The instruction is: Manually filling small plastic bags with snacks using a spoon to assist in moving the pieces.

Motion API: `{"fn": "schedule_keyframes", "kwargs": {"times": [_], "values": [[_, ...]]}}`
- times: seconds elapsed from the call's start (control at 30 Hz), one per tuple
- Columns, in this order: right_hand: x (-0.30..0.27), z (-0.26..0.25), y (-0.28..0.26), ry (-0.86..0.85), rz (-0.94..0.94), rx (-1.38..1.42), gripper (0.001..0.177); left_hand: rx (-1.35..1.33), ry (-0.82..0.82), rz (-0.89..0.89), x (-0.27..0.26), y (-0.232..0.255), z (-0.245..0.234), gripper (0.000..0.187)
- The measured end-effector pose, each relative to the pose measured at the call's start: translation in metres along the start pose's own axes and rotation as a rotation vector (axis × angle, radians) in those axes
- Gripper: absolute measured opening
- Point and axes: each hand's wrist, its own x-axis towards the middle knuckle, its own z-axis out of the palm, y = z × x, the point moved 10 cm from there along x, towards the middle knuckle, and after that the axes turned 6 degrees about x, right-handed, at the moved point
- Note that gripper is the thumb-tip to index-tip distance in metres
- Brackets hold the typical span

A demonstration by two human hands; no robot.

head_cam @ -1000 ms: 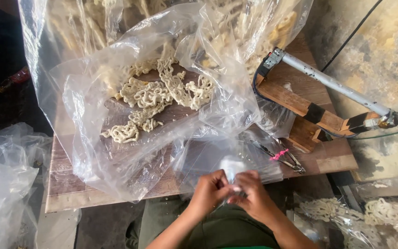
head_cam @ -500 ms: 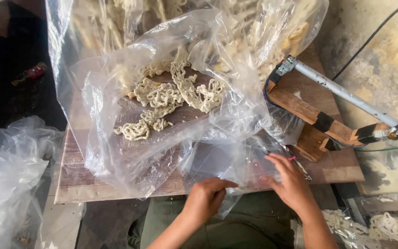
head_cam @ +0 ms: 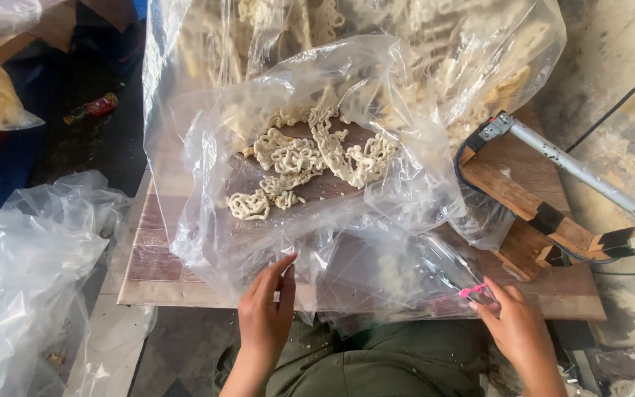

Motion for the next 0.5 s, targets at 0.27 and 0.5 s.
{"fn": "schedule_keyframes", "kwargs": {"times": [0.27, 0.5], "values": [[-0.007, -0.077, -0.199, 0.211, -0.553, -0.039, 0.056, -0.015, 0.005, 0.033, 0.005, 0.009, 0.007, 0.032], [0.057, -0.046, -0.304, 0.443, -0.761, -0.128, 0.032, -0.006, 0.011, 0.029, 0.008, 0.008, 0.003, 0.035]]}}
